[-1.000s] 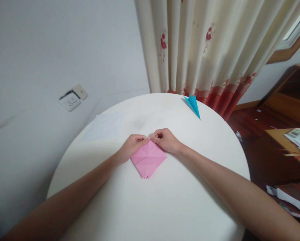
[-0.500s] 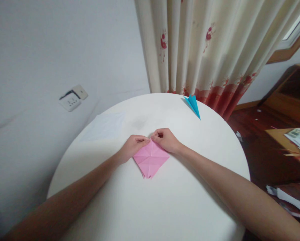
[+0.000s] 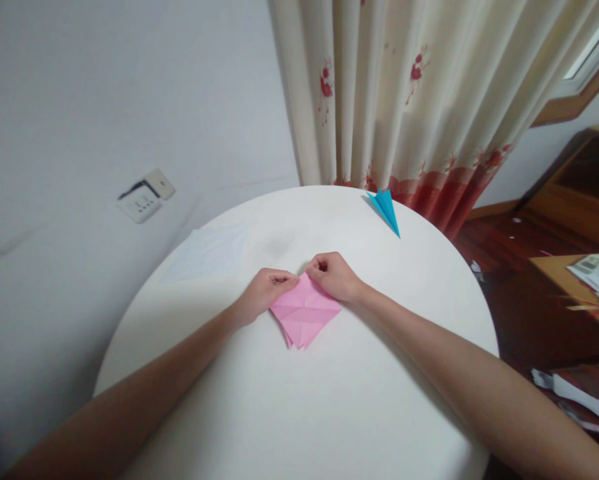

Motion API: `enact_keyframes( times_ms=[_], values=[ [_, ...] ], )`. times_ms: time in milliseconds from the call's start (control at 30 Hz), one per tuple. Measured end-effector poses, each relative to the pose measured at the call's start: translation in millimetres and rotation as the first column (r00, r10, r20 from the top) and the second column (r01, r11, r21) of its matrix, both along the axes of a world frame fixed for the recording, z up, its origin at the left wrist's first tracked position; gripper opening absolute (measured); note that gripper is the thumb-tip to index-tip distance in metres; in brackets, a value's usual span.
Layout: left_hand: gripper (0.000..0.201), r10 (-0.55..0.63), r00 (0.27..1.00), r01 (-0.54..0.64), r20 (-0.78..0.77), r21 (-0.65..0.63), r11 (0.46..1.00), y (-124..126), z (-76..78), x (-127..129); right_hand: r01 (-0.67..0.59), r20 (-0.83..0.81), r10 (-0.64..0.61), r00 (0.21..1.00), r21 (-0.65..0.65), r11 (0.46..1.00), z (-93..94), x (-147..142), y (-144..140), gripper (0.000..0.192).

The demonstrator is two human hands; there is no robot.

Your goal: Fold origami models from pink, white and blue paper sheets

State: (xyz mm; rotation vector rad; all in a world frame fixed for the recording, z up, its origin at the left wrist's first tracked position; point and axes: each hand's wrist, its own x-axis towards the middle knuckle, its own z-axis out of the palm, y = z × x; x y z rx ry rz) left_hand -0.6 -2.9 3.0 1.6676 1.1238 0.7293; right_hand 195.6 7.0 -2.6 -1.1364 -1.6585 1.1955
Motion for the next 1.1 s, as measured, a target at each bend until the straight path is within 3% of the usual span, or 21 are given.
enact_keyframes(
  times_ms=[433, 867, 1100],
  values=[
    [0.034, -0.008, 1.000, 0.008, -0.010, 0.020, 1.000, 1, -3.6, -5, 0.081, 0.012, -0.081, 0.997, -0.014, 0.997, -1.8, 14, 15, 0.026],
    [0.031, 0.014, 0.999, -0.010, 0.040, -0.101, 0.995, 0, -2.1, -4, 0.163, 0.003, -0.163, 0.987, 0.010, 0.987, -4.6, 26, 27, 0.028],
    [0.030, 0.028, 0.999, -0.024, 0.043, -0.091, 0.996, 0, -0.8, -4, 0.198, 0.018, -0.198, 0.980, 0.003, 0.980, -3.2, 29, 29, 0.027]
  ],
)
